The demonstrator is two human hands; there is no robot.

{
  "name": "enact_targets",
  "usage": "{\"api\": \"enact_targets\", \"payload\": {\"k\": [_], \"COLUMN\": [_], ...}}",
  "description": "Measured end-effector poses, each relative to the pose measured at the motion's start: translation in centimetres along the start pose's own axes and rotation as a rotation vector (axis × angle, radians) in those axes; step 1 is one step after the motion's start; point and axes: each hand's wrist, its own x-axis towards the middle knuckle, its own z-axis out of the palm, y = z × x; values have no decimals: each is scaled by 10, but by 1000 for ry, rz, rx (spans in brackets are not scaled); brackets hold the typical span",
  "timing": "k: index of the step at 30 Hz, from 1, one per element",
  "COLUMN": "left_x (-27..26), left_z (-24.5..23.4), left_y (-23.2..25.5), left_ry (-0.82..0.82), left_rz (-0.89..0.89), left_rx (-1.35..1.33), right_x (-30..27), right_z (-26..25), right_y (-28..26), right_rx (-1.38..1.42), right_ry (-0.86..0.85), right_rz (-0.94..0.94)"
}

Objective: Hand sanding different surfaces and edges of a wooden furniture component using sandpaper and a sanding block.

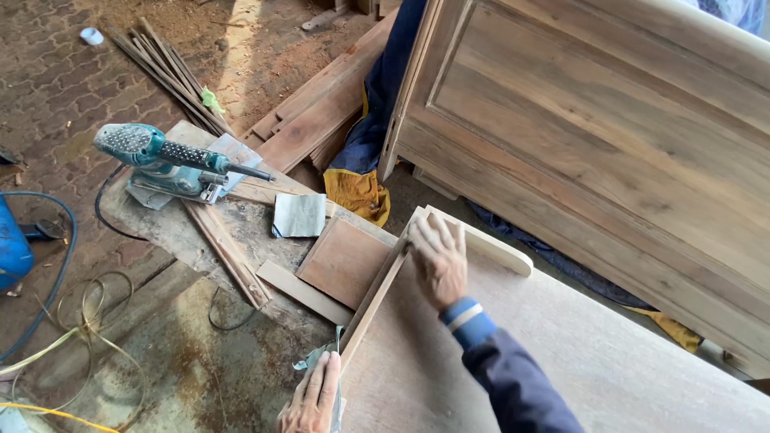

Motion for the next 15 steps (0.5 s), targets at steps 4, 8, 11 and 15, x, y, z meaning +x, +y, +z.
{"api": "enact_targets", "payload": {"k": [4,8,11,15], "left_x": [2,3,-2,0], "left_z": [3,-1,15,5], "left_y": [1,1,-5,-3], "left_ry": [34,50,44,-3], "left_rz": [-19,16,-3,3], "left_rx": [29,-55,14,-31], "right_x": [-18,9,-11,-26], "right_z": [11,3,8,1], "right_y": [-13,5,-14,-26], "right_rx": [72,-11,81,205], "right_ry": [-24,-75,-15,-125], "right_rz": [-110,-32,76,-77]}}
